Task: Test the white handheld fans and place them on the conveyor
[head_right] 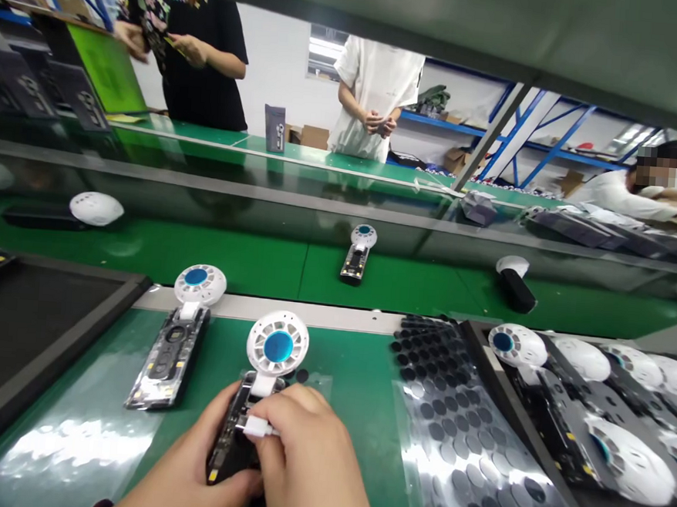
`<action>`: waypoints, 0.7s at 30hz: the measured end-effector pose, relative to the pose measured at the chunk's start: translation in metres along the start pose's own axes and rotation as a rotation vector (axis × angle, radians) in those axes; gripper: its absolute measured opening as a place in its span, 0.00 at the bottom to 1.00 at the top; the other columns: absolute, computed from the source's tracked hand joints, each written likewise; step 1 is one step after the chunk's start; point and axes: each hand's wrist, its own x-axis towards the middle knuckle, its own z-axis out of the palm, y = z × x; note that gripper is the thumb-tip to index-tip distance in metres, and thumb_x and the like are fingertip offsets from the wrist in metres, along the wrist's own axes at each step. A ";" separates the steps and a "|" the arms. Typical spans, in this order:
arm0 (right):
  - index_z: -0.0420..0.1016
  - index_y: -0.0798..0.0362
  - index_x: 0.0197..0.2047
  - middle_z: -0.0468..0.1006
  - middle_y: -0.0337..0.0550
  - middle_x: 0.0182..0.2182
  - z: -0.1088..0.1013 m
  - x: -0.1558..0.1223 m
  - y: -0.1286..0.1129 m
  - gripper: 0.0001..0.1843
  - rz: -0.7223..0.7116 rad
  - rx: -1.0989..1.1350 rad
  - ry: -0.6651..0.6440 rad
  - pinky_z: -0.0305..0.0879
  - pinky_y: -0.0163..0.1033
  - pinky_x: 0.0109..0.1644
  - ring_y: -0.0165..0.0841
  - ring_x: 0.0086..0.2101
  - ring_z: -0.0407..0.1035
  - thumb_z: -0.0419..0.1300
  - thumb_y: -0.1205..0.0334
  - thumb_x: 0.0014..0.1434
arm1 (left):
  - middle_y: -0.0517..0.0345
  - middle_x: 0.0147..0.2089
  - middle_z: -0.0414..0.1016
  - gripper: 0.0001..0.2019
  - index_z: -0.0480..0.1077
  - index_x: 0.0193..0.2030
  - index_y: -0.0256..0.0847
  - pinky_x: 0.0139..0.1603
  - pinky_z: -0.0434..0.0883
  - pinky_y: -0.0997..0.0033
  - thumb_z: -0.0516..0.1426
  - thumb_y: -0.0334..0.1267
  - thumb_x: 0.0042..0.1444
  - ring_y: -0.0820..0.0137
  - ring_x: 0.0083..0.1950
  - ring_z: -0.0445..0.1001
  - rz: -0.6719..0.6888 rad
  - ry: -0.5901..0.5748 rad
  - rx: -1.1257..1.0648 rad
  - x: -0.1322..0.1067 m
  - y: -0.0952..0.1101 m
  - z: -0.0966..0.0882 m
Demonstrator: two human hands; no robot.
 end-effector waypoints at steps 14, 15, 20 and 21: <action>0.71 0.48 0.28 0.73 0.34 0.28 0.006 -0.003 -0.004 0.11 0.058 -0.110 0.088 0.60 0.34 0.34 0.32 0.33 0.66 0.55 0.75 0.49 | 0.48 0.47 0.70 0.33 0.49 0.55 0.35 0.45 0.66 0.67 0.53 0.35 0.38 0.60 0.50 0.67 -0.008 0.029 0.041 0.000 0.000 0.002; 0.70 0.48 0.29 0.73 0.34 0.28 0.006 -0.004 -0.005 0.11 0.062 -0.117 0.101 0.60 0.34 0.34 0.33 0.33 0.66 0.55 0.75 0.49 | 0.48 0.48 0.70 0.33 0.50 0.55 0.35 0.45 0.66 0.67 0.53 0.35 0.38 0.60 0.50 0.67 -0.006 0.037 0.046 0.000 0.000 0.002; 0.68 0.50 0.25 0.71 0.35 0.26 0.006 -0.003 -0.005 0.09 0.028 -0.160 0.107 0.58 0.35 0.33 0.32 0.32 0.64 0.56 0.75 0.49 | 0.47 0.47 0.71 0.33 0.50 0.55 0.35 0.45 0.66 0.67 0.53 0.35 0.38 0.60 0.51 0.67 0.011 0.059 0.044 -0.001 0.000 0.003; 0.68 0.51 0.25 0.70 0.35 0.26 0.007 -0.003 -0.005 0.10 0.014 -0.169 0.101 0.58 0.36 0.32 0.33 0.32 0.63 0.55 0.76 0.49 | 0.48 0.47 0.71 0.32 0.50 0.55 0.35 0.46 0.66 0.67 0.53 0.35 0.39 0.60 0.51 0.67 0.016 0.058 0.037 -0.002 0.000 0.003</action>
